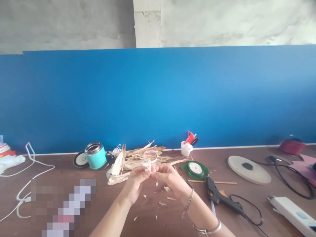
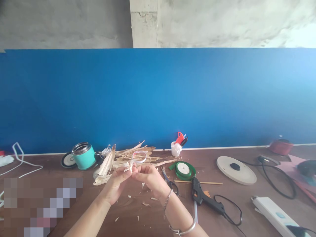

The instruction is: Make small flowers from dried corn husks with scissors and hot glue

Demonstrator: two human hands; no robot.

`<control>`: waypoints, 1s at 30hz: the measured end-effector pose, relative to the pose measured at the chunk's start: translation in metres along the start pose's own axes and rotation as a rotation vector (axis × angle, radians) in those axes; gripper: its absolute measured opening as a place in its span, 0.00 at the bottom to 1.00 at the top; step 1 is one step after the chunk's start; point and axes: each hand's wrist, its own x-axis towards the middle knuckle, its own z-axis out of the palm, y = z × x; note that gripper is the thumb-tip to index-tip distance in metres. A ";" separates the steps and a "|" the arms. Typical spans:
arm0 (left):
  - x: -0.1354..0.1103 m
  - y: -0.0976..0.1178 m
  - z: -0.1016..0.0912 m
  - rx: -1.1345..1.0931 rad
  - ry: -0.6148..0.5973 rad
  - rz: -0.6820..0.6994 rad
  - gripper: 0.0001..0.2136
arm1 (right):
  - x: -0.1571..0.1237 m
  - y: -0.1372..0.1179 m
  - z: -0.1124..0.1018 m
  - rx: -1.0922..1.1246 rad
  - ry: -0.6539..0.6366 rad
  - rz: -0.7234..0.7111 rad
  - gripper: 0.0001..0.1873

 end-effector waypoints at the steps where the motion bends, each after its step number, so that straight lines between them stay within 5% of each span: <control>1: 0.000 0.000 0.000 0.009 0.008 0.003 0.08 | 0.000 0.000 0.000 -0.003 -0.002 -0.001 0.22; 18: -0.003 0.008 0.001 0.110 -0.112 0.140 0.11 | 0.001 0.003 0.003 -0.010 -0.012 -0.041 0.22; 30: -0.002 0.014 -0.003 0.427 -0.097 0.297 0.11 | -0.005 -0.010 -0.005 -0.097 0.058 -0.061 0.16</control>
